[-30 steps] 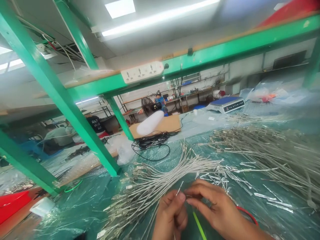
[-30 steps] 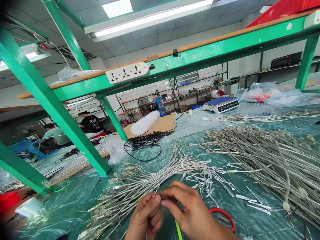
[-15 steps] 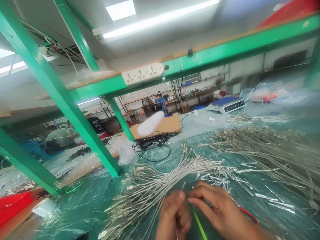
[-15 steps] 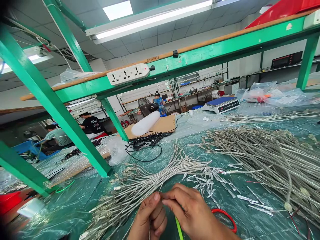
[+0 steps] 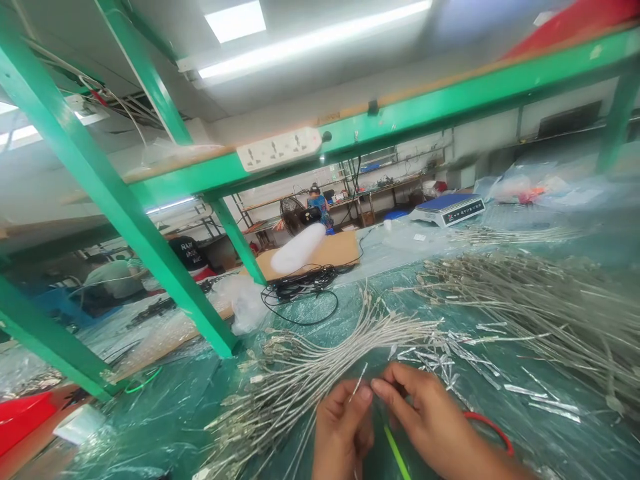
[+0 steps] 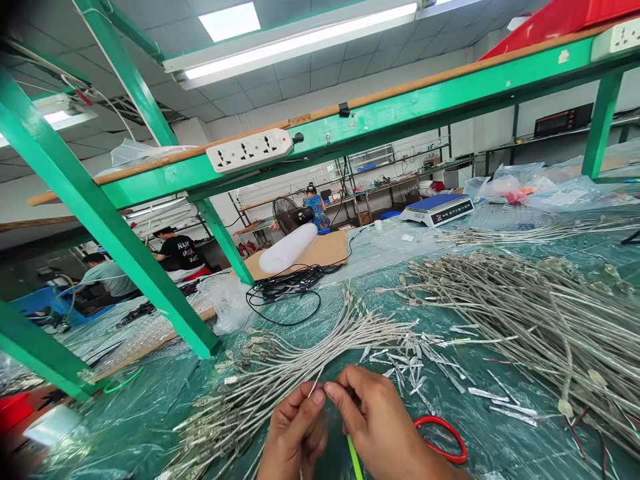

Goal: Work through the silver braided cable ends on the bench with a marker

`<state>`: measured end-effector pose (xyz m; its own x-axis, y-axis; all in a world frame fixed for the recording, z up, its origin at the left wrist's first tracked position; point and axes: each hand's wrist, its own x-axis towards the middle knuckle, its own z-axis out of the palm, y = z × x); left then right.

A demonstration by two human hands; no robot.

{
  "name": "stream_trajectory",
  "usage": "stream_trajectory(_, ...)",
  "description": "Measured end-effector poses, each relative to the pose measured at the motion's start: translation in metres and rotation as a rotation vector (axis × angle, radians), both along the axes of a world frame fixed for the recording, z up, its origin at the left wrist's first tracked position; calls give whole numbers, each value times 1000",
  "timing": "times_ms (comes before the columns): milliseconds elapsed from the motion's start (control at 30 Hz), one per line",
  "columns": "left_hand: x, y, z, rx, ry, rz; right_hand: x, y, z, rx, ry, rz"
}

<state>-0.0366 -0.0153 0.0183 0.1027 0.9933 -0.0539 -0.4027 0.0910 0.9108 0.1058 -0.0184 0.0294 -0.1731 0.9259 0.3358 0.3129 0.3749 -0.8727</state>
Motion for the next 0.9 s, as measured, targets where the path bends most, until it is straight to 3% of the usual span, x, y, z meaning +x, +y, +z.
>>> stream_trajectory(133, -1, 0, -2, 24, 90, 13, -6, 2, -1, -255, 234, 104)
stream_trajectory(333, -1, 0, -6, 42, 100, -5, -10, 4, -8, -403, 321, 123)
stream_trajectory(400, -1, 2, -6, 23, 69, 10, -6, 3, -6, -317, 263, 37)
stream_trajectory(500, -3, 5, -6, -16, 13, 50, 3, 1, -1, -44, 154, -64)
stream_trajectory(733, -6, 6, -4, -56, -80, 0, 7, 0, -3, 303, -2, 123)
stream_trajectory(900, -2, 2, -4, -46, -118, -37, 5, 0, -2, 389, 23, 88)
